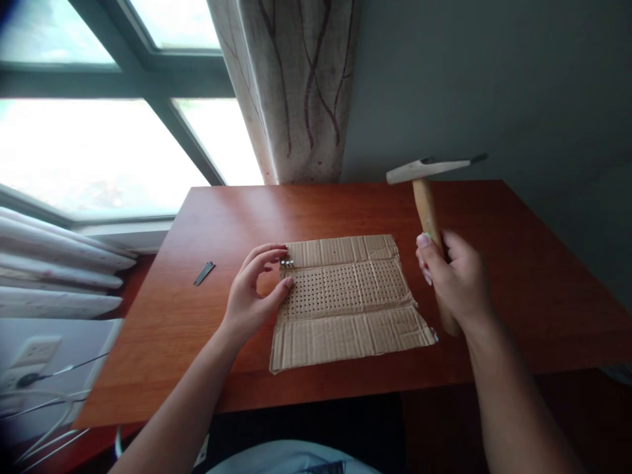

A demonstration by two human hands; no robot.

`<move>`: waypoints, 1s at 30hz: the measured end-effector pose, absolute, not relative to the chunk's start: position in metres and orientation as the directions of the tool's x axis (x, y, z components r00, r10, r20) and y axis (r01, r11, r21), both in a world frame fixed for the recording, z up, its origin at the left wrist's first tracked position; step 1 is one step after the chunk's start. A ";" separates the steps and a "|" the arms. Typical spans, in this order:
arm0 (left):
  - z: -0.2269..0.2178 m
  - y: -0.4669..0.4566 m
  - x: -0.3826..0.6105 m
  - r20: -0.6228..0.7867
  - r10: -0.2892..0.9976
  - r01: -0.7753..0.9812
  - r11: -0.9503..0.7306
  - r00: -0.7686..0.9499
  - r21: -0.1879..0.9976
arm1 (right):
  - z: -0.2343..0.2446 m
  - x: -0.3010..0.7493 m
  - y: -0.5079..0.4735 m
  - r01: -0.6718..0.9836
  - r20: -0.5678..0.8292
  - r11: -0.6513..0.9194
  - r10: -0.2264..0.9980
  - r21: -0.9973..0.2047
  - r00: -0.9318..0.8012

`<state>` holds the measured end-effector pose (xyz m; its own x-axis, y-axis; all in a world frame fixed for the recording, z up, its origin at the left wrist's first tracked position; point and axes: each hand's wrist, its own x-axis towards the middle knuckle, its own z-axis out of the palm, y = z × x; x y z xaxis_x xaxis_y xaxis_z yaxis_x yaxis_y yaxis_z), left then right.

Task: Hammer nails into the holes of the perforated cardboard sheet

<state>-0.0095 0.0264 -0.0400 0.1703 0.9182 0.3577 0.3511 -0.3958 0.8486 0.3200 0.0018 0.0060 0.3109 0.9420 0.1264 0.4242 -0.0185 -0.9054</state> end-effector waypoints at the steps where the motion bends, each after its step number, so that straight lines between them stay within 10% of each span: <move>1: -0.040 0.027 -0.010 0.353 0.920 0.343 -0.390 0.168 0.855 | 0.011 0.320 0.002 0.429 0.116 -0.013 0.955 -0.903 0.274; 10: -0.047 0.029 -0.009 0.306 0.941 0.270 -0.335 0.143 0.903 | 0.089 0.282 0.008 0.794 -0.108 0.346 0.884 -0.500 -0.454; 30: -0.057 0.029 -0.009 0.288 0.948 0.228 -0.313 0.134 0.922 | 0.095 0.246 0.021 0.790 -0.109 0.417 0.852 -0.450 -0.512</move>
